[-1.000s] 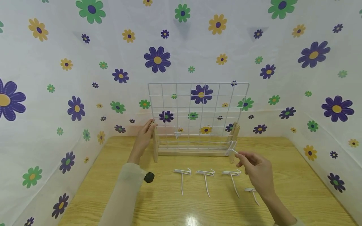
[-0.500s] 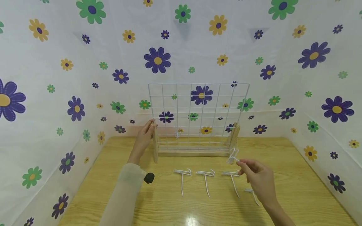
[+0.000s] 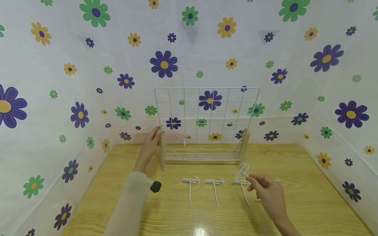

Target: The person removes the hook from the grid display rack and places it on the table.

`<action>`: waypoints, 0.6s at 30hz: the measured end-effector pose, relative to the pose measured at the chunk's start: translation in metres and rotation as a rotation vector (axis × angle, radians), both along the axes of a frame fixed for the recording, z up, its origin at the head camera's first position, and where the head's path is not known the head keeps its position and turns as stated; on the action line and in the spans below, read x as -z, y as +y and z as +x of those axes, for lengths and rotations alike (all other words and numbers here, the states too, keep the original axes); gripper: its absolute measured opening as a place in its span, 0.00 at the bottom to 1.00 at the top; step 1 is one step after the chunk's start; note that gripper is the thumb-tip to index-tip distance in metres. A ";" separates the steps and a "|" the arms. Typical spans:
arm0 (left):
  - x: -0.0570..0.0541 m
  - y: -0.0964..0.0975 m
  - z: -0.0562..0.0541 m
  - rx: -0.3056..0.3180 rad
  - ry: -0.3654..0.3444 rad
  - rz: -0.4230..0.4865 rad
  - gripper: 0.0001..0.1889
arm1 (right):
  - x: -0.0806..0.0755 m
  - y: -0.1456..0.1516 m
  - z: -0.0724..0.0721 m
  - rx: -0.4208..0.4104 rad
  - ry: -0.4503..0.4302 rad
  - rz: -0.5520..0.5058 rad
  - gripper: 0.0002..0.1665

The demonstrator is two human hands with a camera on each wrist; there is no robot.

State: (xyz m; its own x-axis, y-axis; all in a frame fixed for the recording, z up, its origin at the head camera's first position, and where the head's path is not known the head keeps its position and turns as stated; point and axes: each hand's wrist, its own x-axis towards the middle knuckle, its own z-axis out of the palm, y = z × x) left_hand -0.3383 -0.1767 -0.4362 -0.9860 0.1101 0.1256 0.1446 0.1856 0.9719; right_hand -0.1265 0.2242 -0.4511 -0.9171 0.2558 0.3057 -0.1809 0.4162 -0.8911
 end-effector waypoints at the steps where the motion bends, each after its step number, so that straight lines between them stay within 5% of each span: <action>1: 0.000 0.000 0.000 0.000 0.001 0.002 0.31 | 0.001 0.000 0.001 0.001 -0.005 -0.004 0.09; 18: 0.002 -0.001 -0.001 -0.005 0.022 -0.004 0.32 | 0.027 -0.009 0.008 -0.061 -0.008 -0.050 0.06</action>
